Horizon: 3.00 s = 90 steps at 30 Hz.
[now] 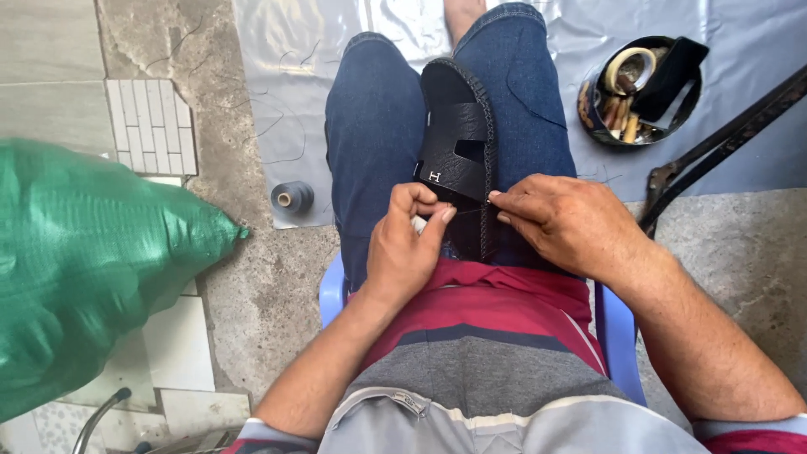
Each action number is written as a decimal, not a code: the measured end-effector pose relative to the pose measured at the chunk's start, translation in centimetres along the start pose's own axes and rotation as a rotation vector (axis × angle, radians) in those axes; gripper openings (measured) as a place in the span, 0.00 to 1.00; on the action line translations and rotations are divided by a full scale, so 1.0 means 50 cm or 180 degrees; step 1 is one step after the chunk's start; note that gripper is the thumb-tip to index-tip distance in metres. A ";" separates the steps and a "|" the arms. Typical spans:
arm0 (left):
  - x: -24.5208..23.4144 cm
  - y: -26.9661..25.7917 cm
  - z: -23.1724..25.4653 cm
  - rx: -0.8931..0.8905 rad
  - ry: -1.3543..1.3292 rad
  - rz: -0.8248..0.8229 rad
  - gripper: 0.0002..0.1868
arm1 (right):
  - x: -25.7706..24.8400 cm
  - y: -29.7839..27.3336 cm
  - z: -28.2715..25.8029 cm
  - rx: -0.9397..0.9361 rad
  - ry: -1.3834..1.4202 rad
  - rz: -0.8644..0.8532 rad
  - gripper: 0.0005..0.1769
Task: Hand-stitching the upper part of a black sandal to its sole using a needle and thread.
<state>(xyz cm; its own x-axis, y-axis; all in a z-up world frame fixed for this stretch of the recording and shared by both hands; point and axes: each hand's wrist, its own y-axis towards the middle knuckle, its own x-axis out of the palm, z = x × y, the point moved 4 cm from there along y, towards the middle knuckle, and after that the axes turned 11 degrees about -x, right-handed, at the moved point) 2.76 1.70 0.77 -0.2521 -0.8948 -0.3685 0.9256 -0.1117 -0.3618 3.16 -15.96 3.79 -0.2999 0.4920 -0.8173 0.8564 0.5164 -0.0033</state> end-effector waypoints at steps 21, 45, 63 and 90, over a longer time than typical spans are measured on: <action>0.021 0.010 0.025 -0.0027 -0.0037 -0.0419 0.06 | -0.033 -0.029 -0.001 0.0738 -0.0152 -0.0913 0.21; 0.058 -0.003 -0.052 -0.0486 -0.0944 -0.0236 0.15 | 0.051 -0.059 0.075 0.1725 0.2177 0.0793 0.09; 0.061 0.020 -0.074 -0.1024 -0.1403 -0.0385 0.14 | 0.076 -0.051 0.077 0.1196 0.3934 0.1384 0.07; 0.085 0.033 -0.110 -0.0894 -0.1652 0.0020 0.06 | 0.090 -0.044 0.065 0.1155 0.4269 0.1772 0.15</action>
<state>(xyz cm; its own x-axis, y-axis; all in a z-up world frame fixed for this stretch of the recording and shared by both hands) 1.67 0.09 -6.09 -0.0099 -0.9975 0.0703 0.7985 -0.0502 -0.5999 1.29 -17.17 -1.76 0.1108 0.9263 0.3600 0.9823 -0.0471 -0.1811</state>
